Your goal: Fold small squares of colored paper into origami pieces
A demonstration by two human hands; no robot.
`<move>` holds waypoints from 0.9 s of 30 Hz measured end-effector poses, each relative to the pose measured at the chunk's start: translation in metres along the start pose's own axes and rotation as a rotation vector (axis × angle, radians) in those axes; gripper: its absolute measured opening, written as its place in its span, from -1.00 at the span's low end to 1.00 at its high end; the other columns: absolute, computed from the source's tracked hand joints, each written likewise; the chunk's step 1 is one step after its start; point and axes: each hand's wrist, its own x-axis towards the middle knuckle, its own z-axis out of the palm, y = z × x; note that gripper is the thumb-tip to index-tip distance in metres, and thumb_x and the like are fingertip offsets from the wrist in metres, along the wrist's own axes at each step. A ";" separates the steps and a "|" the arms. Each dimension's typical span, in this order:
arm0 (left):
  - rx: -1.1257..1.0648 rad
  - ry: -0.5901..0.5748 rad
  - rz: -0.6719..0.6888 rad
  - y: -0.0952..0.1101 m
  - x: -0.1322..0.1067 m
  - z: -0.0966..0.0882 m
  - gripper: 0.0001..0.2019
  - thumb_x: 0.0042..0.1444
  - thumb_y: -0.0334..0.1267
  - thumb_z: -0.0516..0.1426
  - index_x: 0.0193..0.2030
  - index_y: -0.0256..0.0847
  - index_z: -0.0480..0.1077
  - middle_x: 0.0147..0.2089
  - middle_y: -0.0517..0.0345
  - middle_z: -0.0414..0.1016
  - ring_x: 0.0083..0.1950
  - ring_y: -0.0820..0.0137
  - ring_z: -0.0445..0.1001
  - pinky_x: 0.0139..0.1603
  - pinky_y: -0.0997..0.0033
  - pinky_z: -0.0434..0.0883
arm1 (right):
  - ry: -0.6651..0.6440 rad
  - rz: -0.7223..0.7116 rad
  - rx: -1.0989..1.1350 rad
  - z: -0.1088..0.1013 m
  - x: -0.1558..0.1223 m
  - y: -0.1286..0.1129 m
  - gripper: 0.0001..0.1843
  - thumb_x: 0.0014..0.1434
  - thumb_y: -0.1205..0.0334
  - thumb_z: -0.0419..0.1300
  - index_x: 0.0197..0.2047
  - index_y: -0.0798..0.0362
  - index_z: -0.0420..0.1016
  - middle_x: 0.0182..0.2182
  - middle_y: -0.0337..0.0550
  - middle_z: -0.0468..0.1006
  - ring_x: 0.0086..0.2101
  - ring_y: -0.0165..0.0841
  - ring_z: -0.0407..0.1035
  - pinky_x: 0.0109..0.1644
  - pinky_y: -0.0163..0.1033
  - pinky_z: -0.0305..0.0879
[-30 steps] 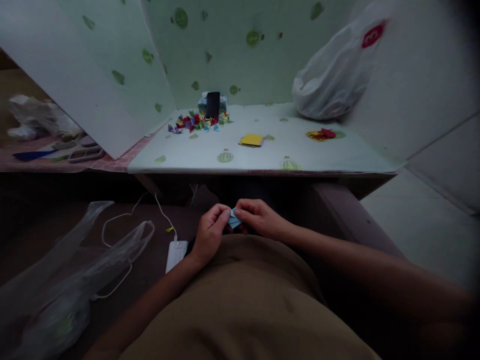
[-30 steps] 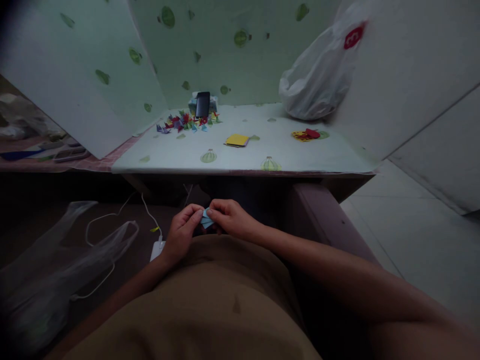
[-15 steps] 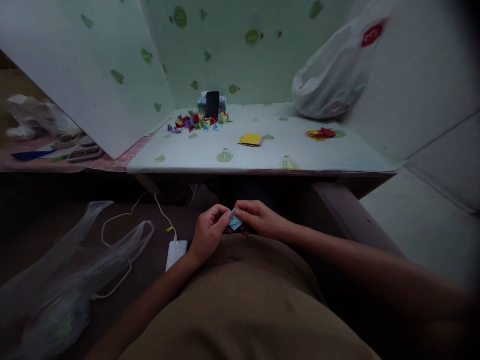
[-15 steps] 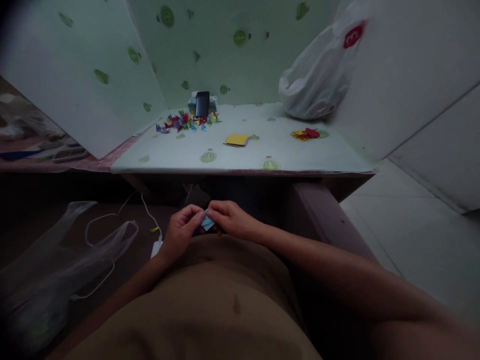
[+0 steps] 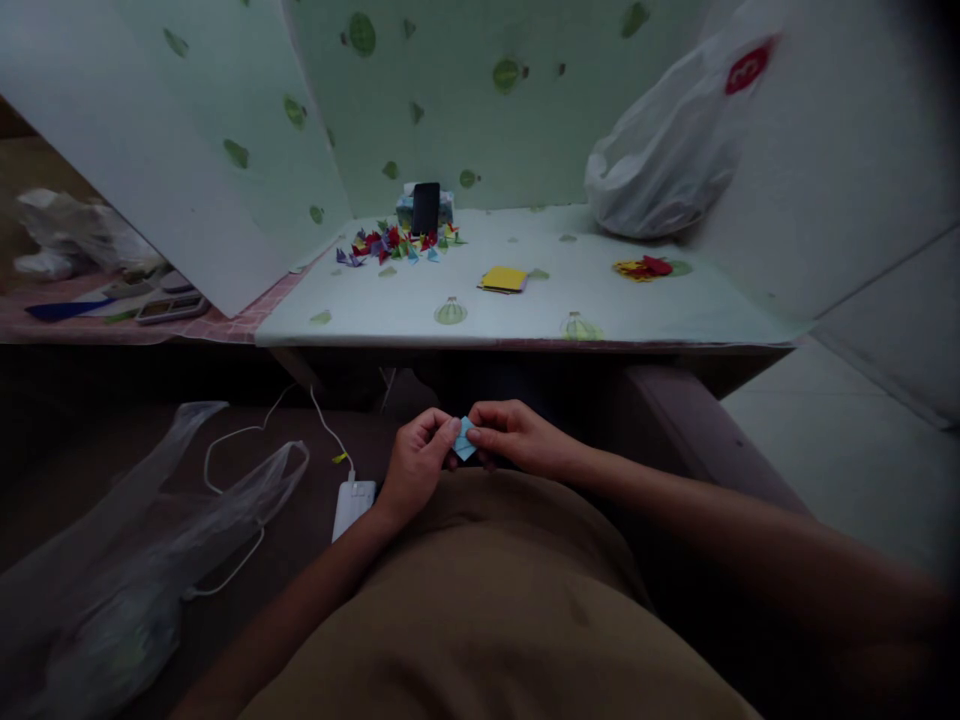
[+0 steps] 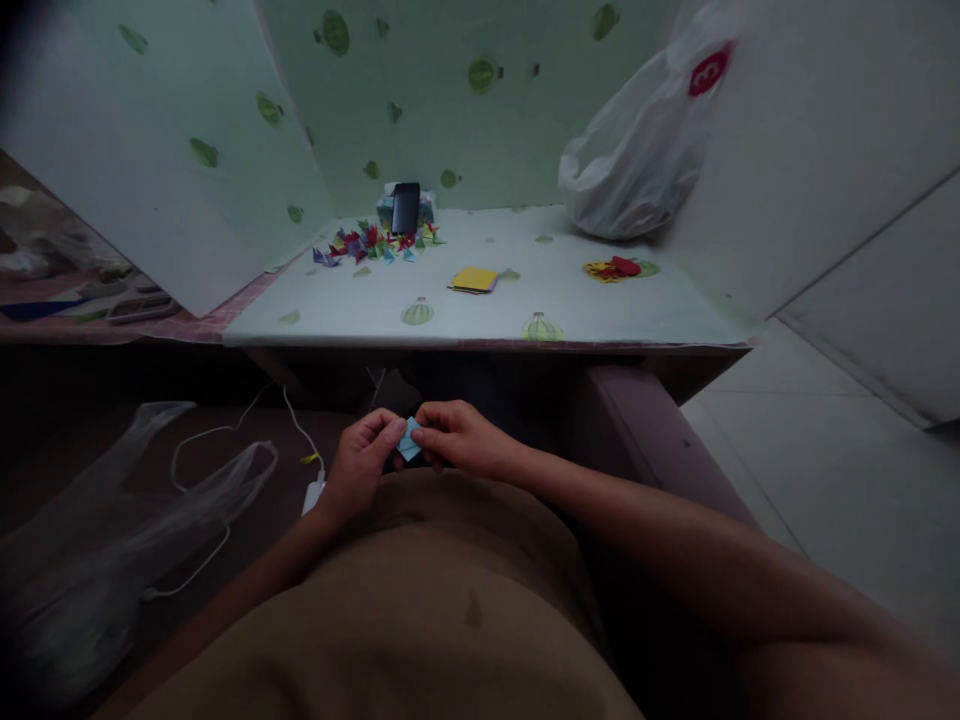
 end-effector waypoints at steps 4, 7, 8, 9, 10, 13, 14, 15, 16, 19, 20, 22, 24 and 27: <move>-0.043 -0.030 -0.020 -0.003 0.000 -0.001 -0.72 0.19 -0.07 0.14 -0.40 -0.25 0.38 -0.51 0.25 0.37 -0.52 0.53 0.31 -0.47 0.53 0.27 | -0.006 0.005 0.005 -0.001 -0.001 -0.002 -0.66 0.20 -0.02 0.16 -0.39 0.09 0.30 -0.55 -0.30 0.39 -0.57 -0.49 0.28 -0.45 -0.33 0.21; -0.077 -0.050 -0.029 -0.006 -0.001 -0.003 -0.70 0.22 -0.04 0.11 -0.36 -0.26 0.40 -0.49 0.24 0.37 -0.50 0.52 0.32 -0.44 0.52 0.31 | 0.021 0.018 0.007 -0.002 0.000 -0.001 -0.66 0.21 -0.03 0.15 -0.38 0.09 0.30 -0.56 -0.31 0.39 -0.58 -0.49 0.28 -0.47 -0.34 0.20; -0.097 -0.057 -0.031 -0.007 -0.001 -0.004 -0.69 0.22 -0.03 0.10 -0.35 -0.26 0.41 -0.48 0.23 0.38 -0.49 0.52 0.33 -0.44 0.51 0.32 | 0.031 0.018 0.007 -0.002 0.000 -0.001 -0.66 0.20 -0.03 0.15 -0.38 0.09 0.30 -0.56 -0.31 0.39 -0.58 -0.49 0.29 -0.47 -0.34 0.20; -0.116 -0.067 -0.034 -0.008 -0.001 -0.004 -0.69 0.22 -0.02 0.10 -0.33 -0.26 0.41 -0.47 0.23 0.39 -0.49 0.51 0.34 -0.44 0.51 0.33 | 0.039 0.016 0.005 -0.002 0.000 0.000 -0.66 0.20 -0.03 0.16 -0.38 0.09 0.30 -0.56 -0.31 0.38 -0.57 -0.49 0.29 -0.47 -0.34 0.20; -0.130 -0.078 -0.036 -0.008 -0.001 -0.005 -0.70 0.20 -0.02 0.12 -0.32 -0.26 0.42 -0.45 0.22 0.39 -0.48 0.51 0.35 -0.44 0.51 0.34 | 0.046 0.012 0.003 -0.003 0.001 0.000 -0.67 0.20 -0.02 0.16 -0.38 0.09 0.31 -0.56 -0.31 0.38 -0.57 -0.49 0.28 -0.47 -0.35 0.20; -0.147 -0.100 -0.039 -0.010 -0.002 -0.006 -0.73 0.07 -0.07 0.24 -0.27 -0.26 0.42 -0.41 0.22 0.43 -0.48 0.52 0.37 -0.43 0.50 0.36 | 0.065 0.001 0.012 -0.002 0.000 0.000 -0.68 0.20 -0.01 0.16 -0.37 0.10 0.33 -0.56 -0.31 0.38 -0.57 -0.49 0.28 -0.47 -0.34 0.20; -0.149 -0.093 -0.037 -0.011 -0.002 -0.005 -0.72 0.03 -0.09 0.28 -0.25 -0.25 0.42 -0.40 0.23 0.44 -0.48 0.52 0.38 -0.42 0.50 0.36 | 0.072 0.001 0.022 -0.002 0.000 -0.001 -0.68 0.20 -0.01 0.16 -0.37 0.10 0.33 -0.56 -0.31 0.38 -0.57 -0.49 0.28 -0.47 -0.34 0.21; -0.150 -0.076 -0.033 -0.011 -0.002 -0.005 -0.71 -0.01 -0.11 0.30 -0.24 -0.25 0.41 -0.40 0.23 0.45 -0.47 0.52 0.38 -0.42 0.50 0.37 | 0.080 0.003 0.036 -0.002 0.000 -0.001 -0.68 0.19 -0.01 0.17 -0.37 0.10 0.34 -0.56 -0.31 0.38 -0.57 -0.50 0.27 -0.47 -0.34 0.22; -0.150 -0.054 -0.026 -0.011 -0.002 -0.004 -0.70 -0.04 -0.13 0.31 -0.24 -0.24 0.40 -0.39 0.23 0.45 -0.46 0.51 0.40 -0.41 0.50 0.38 | 0.086 0.007 0.051 -0.001 0.000 -0.002 -0.68 0.19 -0.01 0.18 -0.38 0.10 0.34 -0.57 -0.31 0.38 -0.57 -0.50 0.27 -0.47 -0.34 0.23; -0.156 -0.004 0.000 -0.009 -0.003 -0.001 -0.69 -0.04 -0.18 0.32 -0.21 -0.22 0.35 -0.38 0.23 0.48 -0.42 0.49 0.44 -0.37 0.49 0.41 | 0.099 0.011 0.097 0.001 0.000 -0.002 -0.67 0.16 -0.02 0.20 -0.39 0.10 0.34 -0.57 -0.31 0.37 -0.56 -0.49 0.28 -0.47 -0.34 0.26; -0.162 0.001 0.012 -0.008 -0.003 -0.001 -0.68 -0.04 -0.20 0.31 -0.20 -0.20 0.34 -0.37 0.23 0.48 -0.41 0.49 0.46 -0.35 0.48 0.43 | 0.104 0.010 0.112 0.001 0.000 -0.001 -0.67 0.15 -0.02 0.21 -0.39 0.10 0.34 -0.57 -0.31 0.38 -0.56 -0.49 0.28 -0.47 -0.34 0.27; -0.174 0.011 0.036 -0.007 -0.004 0.000 -0.66 -0.04 -0.21 0.31 -0.17 -0.18 0.31 -0.37 0.24 0.49 -0.40 0.48 0.47 -0.33 0.47 0.45 | 0.112 0.007 0.135 0.002 0.001 -0.001 -0.66 0.13 -0.03 0.23 -0.40 0.10 0.34 -0.56 -0.30 0.38 -0.55 -0.49 0.28 -0.47 -0.34 0.28; -0.170 0.028 0.044 -0.006 -0.004 0.000 -0.66 -0.04 -0.21 0.31 -0.18 -0.18 0.30 -0.37 0.25 0.49 -0.40 0.48 0.48 -0.33 0.46 0.46 | 0.116 0.009 0.137 0.003 0.001 0.000 -0.66 0.13 -0.03 0.23 -0.40 0.10 0.34 -0.56 -0.30 0.38 -0.55 -0.49 0.29 -0.47 -0.34 0.28; -0.146 0.048 0.034 -0.007 -0.004 -0.001 -0.69 -0.04 -0.19 0.31 -0.24 -0.19 0.30 -0.38 0.26 0.46 -0.40 0.48 0.48 -0.33 0.45 0.47 | 0.114 0.012 0.119 0.003 0.000 -0.001 -0.66 0.15 -0.02 0.22 -0.40 0.10 0.34 -0.58 -0.32 0.38 -0.56 -0.50 0.29 -0.47 -0.34 0.27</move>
